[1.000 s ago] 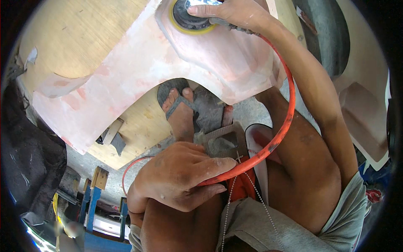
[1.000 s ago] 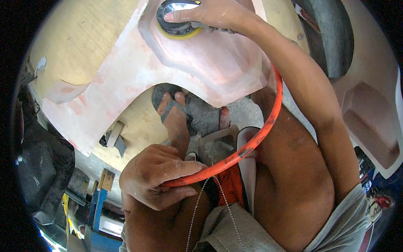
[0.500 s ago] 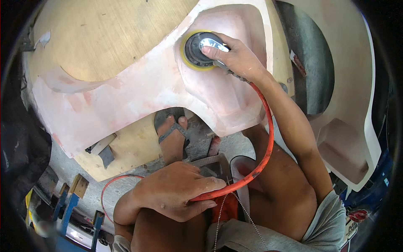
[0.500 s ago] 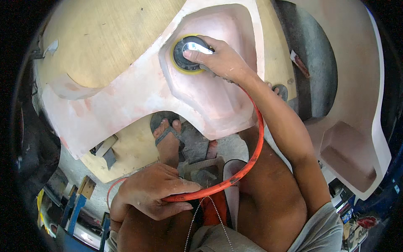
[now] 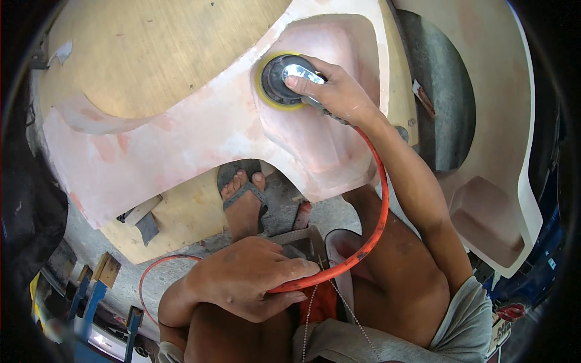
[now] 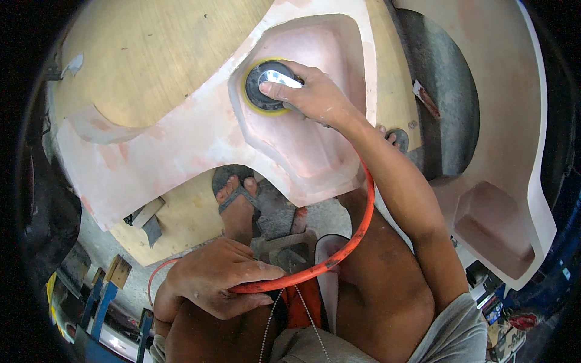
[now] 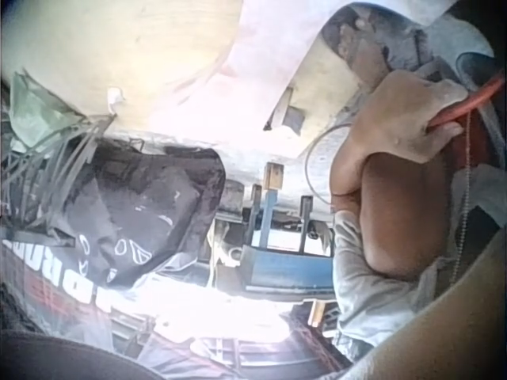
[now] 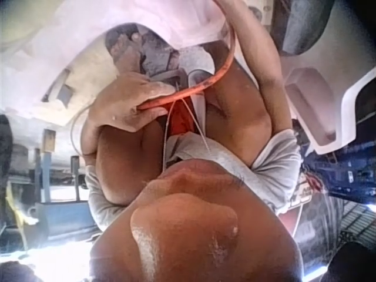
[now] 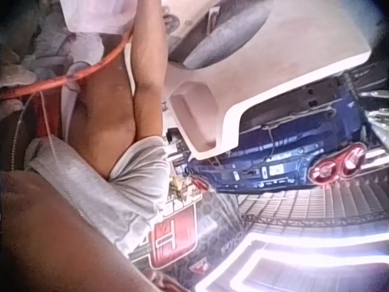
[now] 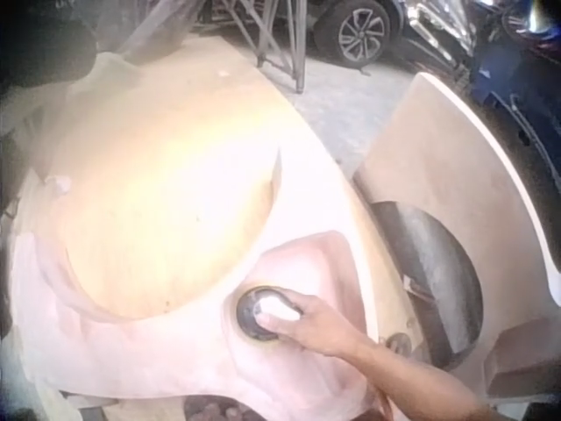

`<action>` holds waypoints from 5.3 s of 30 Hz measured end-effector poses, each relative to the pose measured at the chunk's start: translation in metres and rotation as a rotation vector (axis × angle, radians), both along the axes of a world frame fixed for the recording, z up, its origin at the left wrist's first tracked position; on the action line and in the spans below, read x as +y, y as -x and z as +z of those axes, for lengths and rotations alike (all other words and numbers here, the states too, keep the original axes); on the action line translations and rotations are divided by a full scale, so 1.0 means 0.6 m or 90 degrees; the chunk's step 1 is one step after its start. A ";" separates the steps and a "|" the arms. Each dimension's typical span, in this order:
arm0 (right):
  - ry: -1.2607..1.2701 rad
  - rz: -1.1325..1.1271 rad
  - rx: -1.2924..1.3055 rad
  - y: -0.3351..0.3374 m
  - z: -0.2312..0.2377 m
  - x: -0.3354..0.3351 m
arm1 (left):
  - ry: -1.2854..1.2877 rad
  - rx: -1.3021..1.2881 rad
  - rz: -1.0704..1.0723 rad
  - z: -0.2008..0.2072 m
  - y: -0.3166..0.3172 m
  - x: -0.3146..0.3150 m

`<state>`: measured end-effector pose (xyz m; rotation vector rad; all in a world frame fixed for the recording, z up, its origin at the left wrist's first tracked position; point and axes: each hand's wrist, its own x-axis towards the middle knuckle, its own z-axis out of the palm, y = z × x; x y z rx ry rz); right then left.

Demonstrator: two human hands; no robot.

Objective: Sanding a car body part using a pneumatic orbital sander in a workshop.

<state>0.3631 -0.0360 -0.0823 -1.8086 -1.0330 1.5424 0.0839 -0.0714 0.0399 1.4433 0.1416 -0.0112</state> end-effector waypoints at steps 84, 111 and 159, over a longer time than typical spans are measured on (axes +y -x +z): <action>-0.052 -0.194 -0.105 -0.037 -0.011 0.008 | -0.024 -0.037 0.015 -0.010 -0.005 -0.004; -0.084 -0.226 -0.059 -0.031 -0.001 0.012 | 0.009 0.010 -0.001 0.002 -0.009 0.001; -0.114 -0.364 -0.220 -0.033 -0.036 -0.009 | 0.046 -0.024 0.018 -0.008 0.004 -0.002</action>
